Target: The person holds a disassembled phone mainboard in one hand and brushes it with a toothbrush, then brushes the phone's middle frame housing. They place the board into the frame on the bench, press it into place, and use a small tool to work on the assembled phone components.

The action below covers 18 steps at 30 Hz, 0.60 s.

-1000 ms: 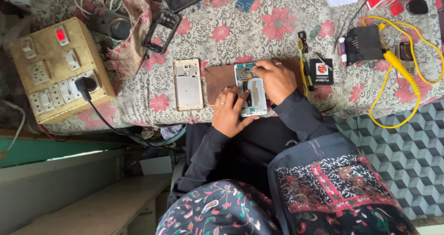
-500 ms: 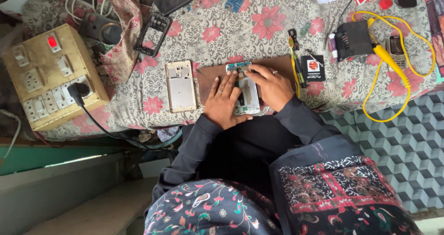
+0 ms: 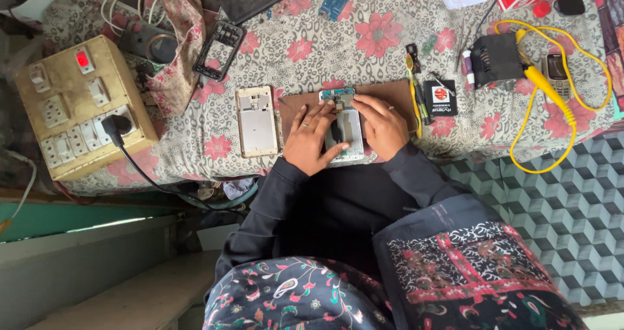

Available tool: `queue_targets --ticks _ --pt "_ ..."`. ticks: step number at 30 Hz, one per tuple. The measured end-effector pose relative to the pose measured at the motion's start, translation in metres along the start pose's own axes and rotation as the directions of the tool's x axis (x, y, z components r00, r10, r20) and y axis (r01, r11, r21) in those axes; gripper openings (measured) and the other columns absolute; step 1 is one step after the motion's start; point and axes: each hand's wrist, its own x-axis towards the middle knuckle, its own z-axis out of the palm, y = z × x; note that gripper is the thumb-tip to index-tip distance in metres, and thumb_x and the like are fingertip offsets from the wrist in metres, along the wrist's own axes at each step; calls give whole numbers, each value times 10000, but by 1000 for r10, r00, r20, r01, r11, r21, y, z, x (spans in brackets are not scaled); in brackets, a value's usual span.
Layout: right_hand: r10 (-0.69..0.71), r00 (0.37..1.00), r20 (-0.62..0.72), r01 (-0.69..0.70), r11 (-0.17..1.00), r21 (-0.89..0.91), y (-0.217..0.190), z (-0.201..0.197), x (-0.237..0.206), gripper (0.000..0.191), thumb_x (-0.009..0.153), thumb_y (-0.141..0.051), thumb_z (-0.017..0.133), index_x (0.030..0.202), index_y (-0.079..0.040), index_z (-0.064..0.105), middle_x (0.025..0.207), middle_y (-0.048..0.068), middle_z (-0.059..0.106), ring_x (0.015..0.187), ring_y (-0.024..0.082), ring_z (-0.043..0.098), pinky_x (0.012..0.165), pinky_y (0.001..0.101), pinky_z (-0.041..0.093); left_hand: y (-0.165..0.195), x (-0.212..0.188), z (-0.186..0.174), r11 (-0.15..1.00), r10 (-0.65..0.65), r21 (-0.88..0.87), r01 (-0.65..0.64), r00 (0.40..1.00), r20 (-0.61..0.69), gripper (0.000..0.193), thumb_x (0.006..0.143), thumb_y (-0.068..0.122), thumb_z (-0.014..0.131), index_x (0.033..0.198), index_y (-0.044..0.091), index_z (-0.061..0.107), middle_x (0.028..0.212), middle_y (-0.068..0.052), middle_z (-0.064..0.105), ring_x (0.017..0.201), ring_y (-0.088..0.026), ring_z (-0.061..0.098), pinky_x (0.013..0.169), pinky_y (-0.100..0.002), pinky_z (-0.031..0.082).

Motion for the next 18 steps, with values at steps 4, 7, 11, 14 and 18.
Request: queue_targets --ticks 4,7,11,14,18 --pt "-33 999 -42 31 998 -59 0 7 -1 384 894 38 600 1249 -63 705 1338 54 654 1176 289 656 970 406 540 0 0 0 1000 -6 -31 5 1000 -26 748 962 518 670 1467 -7 503 1562 -190 496 1484 -356 430 1235 -565 266" --pt "-54 997 -50 46 987 -152 -1 12 2 314 896 22 631 1183 -63 726 1280 53 663 1153 287 653 966 409 538 0 -2 1 999 -17 -34 16 1000 -19 744 970 496 672 1486 -7 490 1553 -184 503 1486 -356 431 1240 -562 269" --pt "-53 998 -44 45 986 -163 1 14 10 277 879 8 645 1132 -80 716 1275 52 641 1129 282 653 932 421 531 -1 -1 3 1000 1 -9 -1 999 -41 669 965 464 687 1439 16 537 1542 -179 516 1474 -341 446 1232 -561 278" --pt "25 999 -29 -30 984 -173 1 15 14 313 844 10 636 1138 -84 685 1372 79 587 1122 304 646 921 440 526 -2 -1 5 1000 3 -1 -3 999 -54 595 968 438 693 1392 37 577 1541 -174 524 1469 -325 458 1230 -555 291" --pt "17 1000 -23 -20 989 -149 1 14 17 445 840 17 634 1274 -70 670 1415 80 556 1113 311 645 917 439 526 -3 -1 8 1000 -6 9 6 998 -58 555 973 416 693 1371 43 593 1534 -160 529 1472 -314 462 1231 -552 295"
